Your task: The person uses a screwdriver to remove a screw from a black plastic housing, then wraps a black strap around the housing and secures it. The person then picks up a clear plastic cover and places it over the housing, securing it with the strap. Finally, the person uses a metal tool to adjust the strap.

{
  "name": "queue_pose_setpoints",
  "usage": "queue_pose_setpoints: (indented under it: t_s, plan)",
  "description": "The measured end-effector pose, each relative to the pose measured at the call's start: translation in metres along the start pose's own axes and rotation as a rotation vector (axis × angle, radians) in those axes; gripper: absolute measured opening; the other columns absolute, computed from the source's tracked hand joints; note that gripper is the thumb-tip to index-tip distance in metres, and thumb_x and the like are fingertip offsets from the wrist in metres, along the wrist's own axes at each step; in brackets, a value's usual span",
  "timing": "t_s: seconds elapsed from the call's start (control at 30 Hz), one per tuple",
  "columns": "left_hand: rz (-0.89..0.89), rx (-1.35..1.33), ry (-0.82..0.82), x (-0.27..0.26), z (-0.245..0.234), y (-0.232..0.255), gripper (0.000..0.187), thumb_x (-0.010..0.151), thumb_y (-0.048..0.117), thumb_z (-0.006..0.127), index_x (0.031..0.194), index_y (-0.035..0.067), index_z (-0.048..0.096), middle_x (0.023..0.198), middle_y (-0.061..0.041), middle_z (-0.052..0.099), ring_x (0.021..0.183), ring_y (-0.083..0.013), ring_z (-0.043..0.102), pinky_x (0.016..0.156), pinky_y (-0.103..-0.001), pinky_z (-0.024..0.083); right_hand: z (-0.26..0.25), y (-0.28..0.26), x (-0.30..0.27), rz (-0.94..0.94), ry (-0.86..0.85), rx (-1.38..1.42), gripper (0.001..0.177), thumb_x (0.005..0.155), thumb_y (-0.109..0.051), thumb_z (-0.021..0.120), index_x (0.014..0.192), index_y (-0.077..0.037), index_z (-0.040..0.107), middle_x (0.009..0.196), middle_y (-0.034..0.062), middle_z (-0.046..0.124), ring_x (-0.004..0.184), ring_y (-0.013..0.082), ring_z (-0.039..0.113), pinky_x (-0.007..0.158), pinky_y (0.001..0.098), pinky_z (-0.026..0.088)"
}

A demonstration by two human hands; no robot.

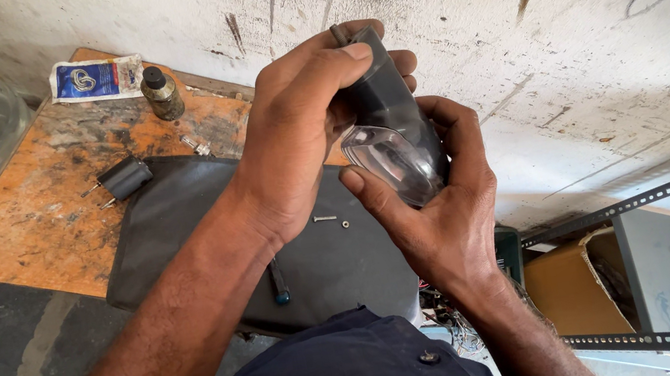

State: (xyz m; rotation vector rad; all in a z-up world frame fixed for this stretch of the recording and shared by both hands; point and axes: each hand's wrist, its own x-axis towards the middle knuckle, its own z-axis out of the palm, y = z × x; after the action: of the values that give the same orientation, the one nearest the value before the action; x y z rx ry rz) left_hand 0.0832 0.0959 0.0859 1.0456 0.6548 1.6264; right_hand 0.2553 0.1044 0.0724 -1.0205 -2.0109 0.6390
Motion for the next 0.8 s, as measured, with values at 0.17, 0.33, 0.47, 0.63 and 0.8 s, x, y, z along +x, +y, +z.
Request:
queue_pose_setpoints:
  t_s: [0.17,0.33,0.47,0.63,0.8]
  plan:
    - [-0.009,0.035,0.086,-0.002,0.005,-0.004,0.050,0.095,0.031,0.059,0.131,-0.003,0.058,0.113,-0.020,0.072,0.111,-0.0262,0.072,0.093,-0.040,0.065,0.000,-0.002,-0.004,-0.106,0.014,-0.102,0.077,0.086,-0.036,0.087,0.138,0.001,0.044,0.121,0.0227,0.065,0.110,0.0293,0.074,0.089,0.0404,0.064]
    - [-0.044,0.105,0.153,-0.006,0.010,-0.003,0.051,0.088,0.023,0.066,0.129,-0.006,0.058,0.112,-0.021,0.073,0.110,-0.0276,0.074,0.093,-0.038,0.066,0.003,-0.001,-0.007,-0.071,-0.011,-0.069,0.080,0.085,-0.037,0.087,0.138,0.001,0.041,0.121,0.0229,0.064,0.108,0.0288,0.075,0.088,0.0388,0.066]
    - [0.002,0.135,0.054,-0.010,0.010,-0.001,0.061,0.084,0.021,0.068,0.136,-0.005,0.049,0.120,-0.021,0.069,0.113,-0.0246,0.071,0.096,-0.036,0.065,0.003,-0.001,-0.010,-0.081,0.005,-0.032,0.078,0.088,-0.033,0.087,0.140,0.002,0.040,0.124,0.0225,0.064,0.112,0.0284,0.074,0.089,0.0382,0.065]
    - [-0.058,-0.020,0.077,-0.011,0.009,0.000,0.057,0.091,0.028,0.058,0.136,-0.005,0.052,0.114,-0.020,0.069,0.103,-0.0233,0.071,0.086,-0.036,0.065,0.004,-0.003,-0.012,-0.065,-0.003,-0.006,0.078,0.087,-0.032,0.087,0.139,0.002,0.040,0.121,0.0213,0.064,0.109,0.0269,0.074,0.089,0.0370,0.064]
    - [-0.001,0.010,0.117,-0.015,0.010,-0.003,0.043,0.095,0.025,0.060,0.128,-0.003,0.059,0.107,-0.016,0.073,0.101,-0.0208,0.073,0.086,-0.035,0.065,0.008,-0.005,-0.018,-0.088,-0.010,0.042,0.078,0.088,-0.030,0.087,0.140,0.002,0.039,0.124,0.0218,0.063,0.113,0.0268,0.073,0.091,0.0366,0.064]
